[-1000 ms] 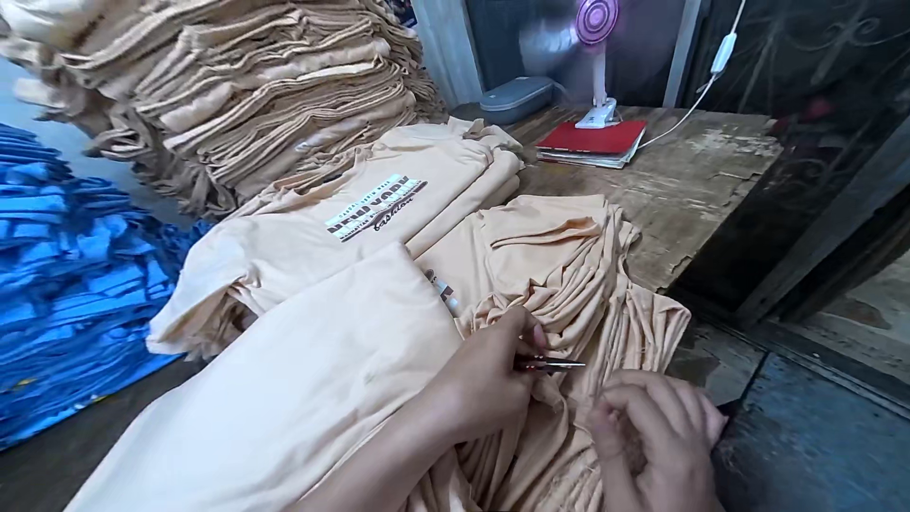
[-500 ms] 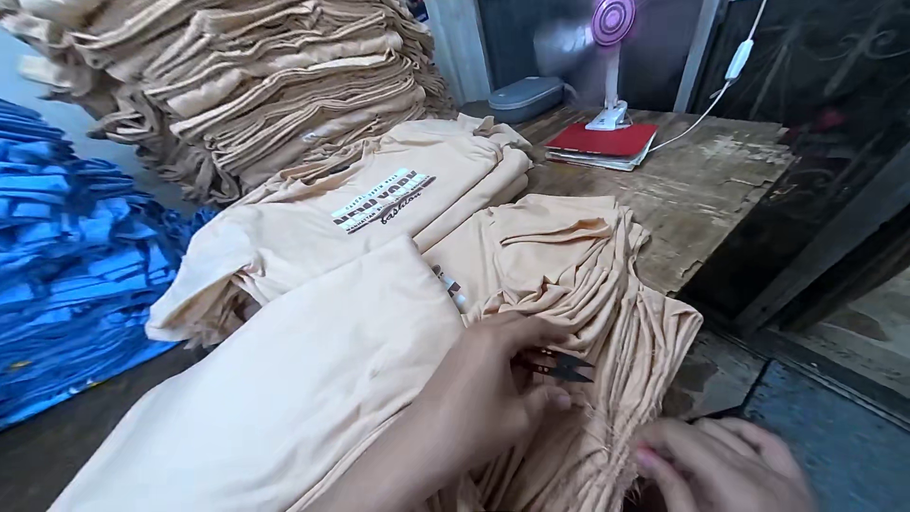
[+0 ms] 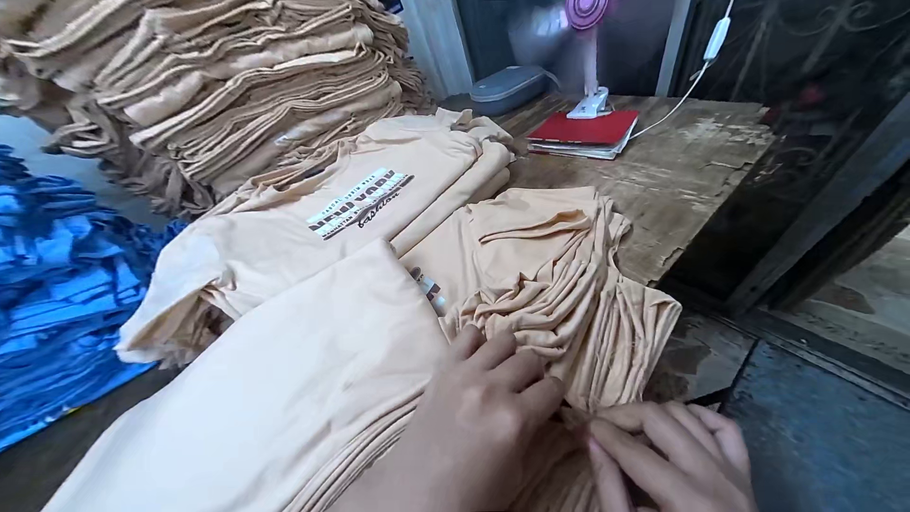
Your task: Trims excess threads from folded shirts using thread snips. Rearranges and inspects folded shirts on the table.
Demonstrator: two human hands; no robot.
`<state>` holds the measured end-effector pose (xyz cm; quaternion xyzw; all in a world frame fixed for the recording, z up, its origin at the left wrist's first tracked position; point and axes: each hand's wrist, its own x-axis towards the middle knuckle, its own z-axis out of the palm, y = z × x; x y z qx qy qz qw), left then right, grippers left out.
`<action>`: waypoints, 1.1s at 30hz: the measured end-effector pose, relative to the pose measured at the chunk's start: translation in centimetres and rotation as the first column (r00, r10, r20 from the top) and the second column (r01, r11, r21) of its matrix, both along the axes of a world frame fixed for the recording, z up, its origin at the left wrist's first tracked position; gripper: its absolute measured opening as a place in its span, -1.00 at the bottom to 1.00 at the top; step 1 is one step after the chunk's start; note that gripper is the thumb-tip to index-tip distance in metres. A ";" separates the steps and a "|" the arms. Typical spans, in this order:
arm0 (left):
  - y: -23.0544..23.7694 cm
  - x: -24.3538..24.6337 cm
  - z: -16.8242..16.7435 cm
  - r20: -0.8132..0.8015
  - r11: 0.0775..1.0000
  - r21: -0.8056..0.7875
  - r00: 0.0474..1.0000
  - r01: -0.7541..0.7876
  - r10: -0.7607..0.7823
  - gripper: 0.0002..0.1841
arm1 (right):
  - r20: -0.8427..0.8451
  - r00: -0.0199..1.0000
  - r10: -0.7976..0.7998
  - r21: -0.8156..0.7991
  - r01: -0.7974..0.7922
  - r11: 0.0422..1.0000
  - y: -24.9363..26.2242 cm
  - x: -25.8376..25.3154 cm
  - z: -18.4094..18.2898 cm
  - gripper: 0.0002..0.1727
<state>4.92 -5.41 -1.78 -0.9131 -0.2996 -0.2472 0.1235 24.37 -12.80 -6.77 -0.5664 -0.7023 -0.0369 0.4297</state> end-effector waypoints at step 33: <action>1.2 -1.9 0.0 0.171 0.975 -0.223 0.984 -0.011 0.050 -0.78 | -0.291 0.947 0.134 0.034 -0.129 0.991 0.0 0.0 -1.1 -0.93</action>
